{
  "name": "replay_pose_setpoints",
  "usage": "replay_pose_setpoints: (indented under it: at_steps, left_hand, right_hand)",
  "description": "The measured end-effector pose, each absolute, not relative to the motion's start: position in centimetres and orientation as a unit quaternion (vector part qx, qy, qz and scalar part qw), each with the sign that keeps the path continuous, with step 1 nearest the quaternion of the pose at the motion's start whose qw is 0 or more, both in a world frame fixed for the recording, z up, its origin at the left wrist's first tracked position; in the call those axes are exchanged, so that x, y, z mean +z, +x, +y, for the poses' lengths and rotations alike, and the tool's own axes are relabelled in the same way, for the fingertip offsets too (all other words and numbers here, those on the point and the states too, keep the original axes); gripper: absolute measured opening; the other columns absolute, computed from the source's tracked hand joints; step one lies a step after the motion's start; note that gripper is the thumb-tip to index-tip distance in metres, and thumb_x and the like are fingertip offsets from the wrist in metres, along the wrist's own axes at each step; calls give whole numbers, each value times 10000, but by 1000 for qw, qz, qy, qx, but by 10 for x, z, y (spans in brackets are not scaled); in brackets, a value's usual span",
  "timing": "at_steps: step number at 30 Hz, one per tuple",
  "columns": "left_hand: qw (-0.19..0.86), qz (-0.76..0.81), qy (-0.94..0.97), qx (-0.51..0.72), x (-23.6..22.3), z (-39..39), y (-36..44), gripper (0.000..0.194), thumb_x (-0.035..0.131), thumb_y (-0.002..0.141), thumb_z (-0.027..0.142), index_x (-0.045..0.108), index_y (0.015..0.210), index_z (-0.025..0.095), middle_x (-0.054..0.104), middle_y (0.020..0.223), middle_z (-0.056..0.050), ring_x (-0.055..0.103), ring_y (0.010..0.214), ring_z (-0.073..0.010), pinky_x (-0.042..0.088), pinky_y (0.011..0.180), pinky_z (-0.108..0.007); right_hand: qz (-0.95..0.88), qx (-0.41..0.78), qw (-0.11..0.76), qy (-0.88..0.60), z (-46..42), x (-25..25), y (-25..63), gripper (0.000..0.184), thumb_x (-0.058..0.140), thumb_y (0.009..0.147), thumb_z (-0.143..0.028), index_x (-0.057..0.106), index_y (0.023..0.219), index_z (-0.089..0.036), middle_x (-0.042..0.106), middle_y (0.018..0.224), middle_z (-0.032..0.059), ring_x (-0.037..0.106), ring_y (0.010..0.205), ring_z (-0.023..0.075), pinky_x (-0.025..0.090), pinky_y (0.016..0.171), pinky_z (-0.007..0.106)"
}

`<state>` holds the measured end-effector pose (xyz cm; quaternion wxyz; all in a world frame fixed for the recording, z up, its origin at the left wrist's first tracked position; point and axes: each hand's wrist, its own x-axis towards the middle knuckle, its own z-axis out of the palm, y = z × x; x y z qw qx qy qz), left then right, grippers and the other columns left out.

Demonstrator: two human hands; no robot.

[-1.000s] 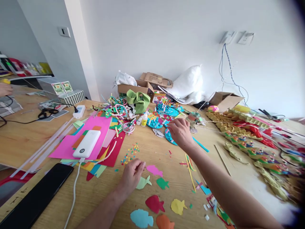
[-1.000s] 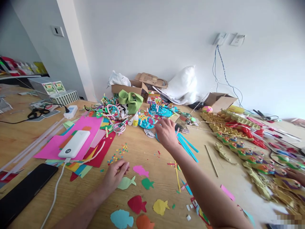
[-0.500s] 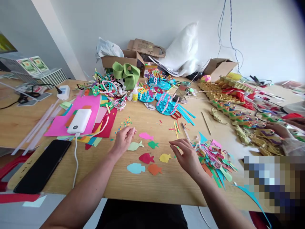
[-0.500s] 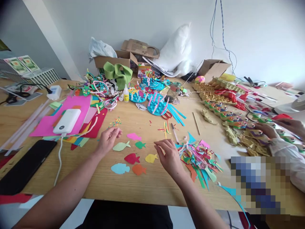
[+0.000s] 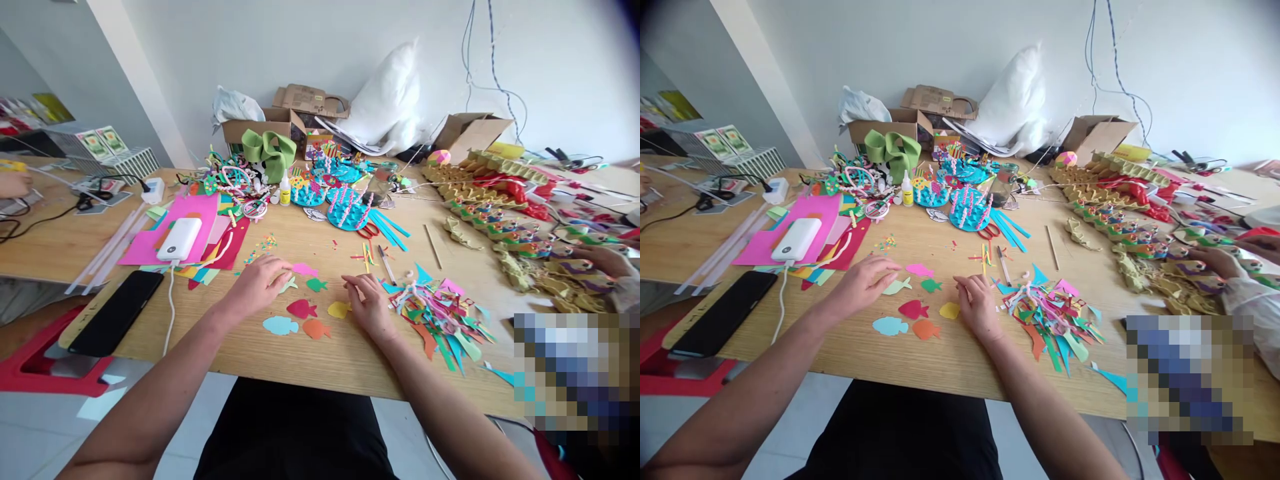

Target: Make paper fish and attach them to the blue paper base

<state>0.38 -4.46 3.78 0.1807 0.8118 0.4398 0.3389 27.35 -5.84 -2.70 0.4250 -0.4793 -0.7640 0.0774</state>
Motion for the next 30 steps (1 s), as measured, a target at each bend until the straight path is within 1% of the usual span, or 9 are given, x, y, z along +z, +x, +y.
replay_pose_setpoints:
  at_steps: [2, 6, 11, 13, 15, 18, 21, 27, 30]
  left_hand:
    - [160, 437, 825, 321, 30, -66, 8, 196, 516, 877, 173, 662, 1006, 194, 684, 998, -54, 607, 985, -204, 467, 904, -356]
    - [141, 435, 839, 295, 5, -107, 16, 324, 434, 866, 53, 635, 1077, 194, 647, 1070, -67, 559, 1049, -199, 465, 946, -384]
    - [94, 435, 842, 305, -17, -133, 18, 436, 409, 797, -36, 622, 1095, 202, 611, 1115, -76, 518, 1119, -211, 473, 967, -388]
    - [69, 434, 835, 331, -20, -135, 15, 447, 399, 786, -42, 626, 1082, 207, 615, 1098, -74, 531, 1099, -205, 488, 948, -371]
    - [43, 433, 826, 358, -21, -132, 13, 414, 402, 788, -28, 641, 1032, 207, 627, 1076, -72, 555, 1065, -201, 504, 924, -352]
    - [17, 430, 819, 381, -17, -122, 10, 409, 405, 795, -14, 653, 1017, 223, 641, 1062, -58, 576, 1046, -188, 517, 899, -319]
    - [-5, 424, 814, 397, -5, -104, 10, 383, 427, 802, 1, 652, 1025, 217, 646, 1055, -55, 588, 1024, -179, 522, 879, -302]
    - [-42, 415, 805, 421, 29, -54, 20, 317, 437, 846, 42, 629, 1044, 197, 624, 1089, -72, 554, 1063, -205, 491, 928, -374]
    - [-67, 424, 780, 455, 29, -32, 23, 315, 434, 845, 34, 617, 1053, 183, 619, 1073, -84, 553, 1042, -214, 490, 926, -402]
  right_hand:
    - [-768, 88, 431, -465, -62, -24, 280, 253, 445, 875, -112, 667, 967, -194, 635, 783, 53, 542, 813, 198, 464, 756, 355]
    - [-831, 128, 382, -384, -73, -19, 289, 293, 465, 782, -37, 690, 855, -210, 632, 887, 62, 533, 864, 195, 456, 794, 379]
    - [-861, 152, 325, -362, -79, -22, 284, 288, 503, 725, -6, 692, 808, -207, 623, 829, 65, 514, 842, 202, 466, 755, 368]
    - [-855, 157, 330, -368, -79, -22, 282, 300, 506, 726, -3, 692, 840, -209, 627, 834, 64, 515, 858, 206, 467, 752, 362]
    - [-838, 165, 358, -377, -78, -21, 282, 307, 503, 750, -14, 687, 900, -208, 630, 837, 62, 522, 861, 204, 468, 750, 355]
    - [-808, 172, 392, -404, -77, -16, 284, 242, 504, 821, -77, 678, 929, -205, 641, 834, 61, 542, 851, 199, 465, 754, 350]
    - [-782, 174, 407, -439, -74, -13, 287, 168, 517, 877, -183, 678, 920, -202, 649, 824, 63, 558, 832, 200, 460, 755, 352]
    - [-728, 196, 426, -500, -64, -9, 286, 237, 517, 911, -361, 693, 914, -201, 655, 811, 63, 586, 820, 202, 462, 748, 335]
    - [-721, 192, 431, -506, -57, -4, 286, 261, 528, 902, -400, 697, 911, -201, 662, 811, 62, 601, 818, 203, 465, 748, 330]
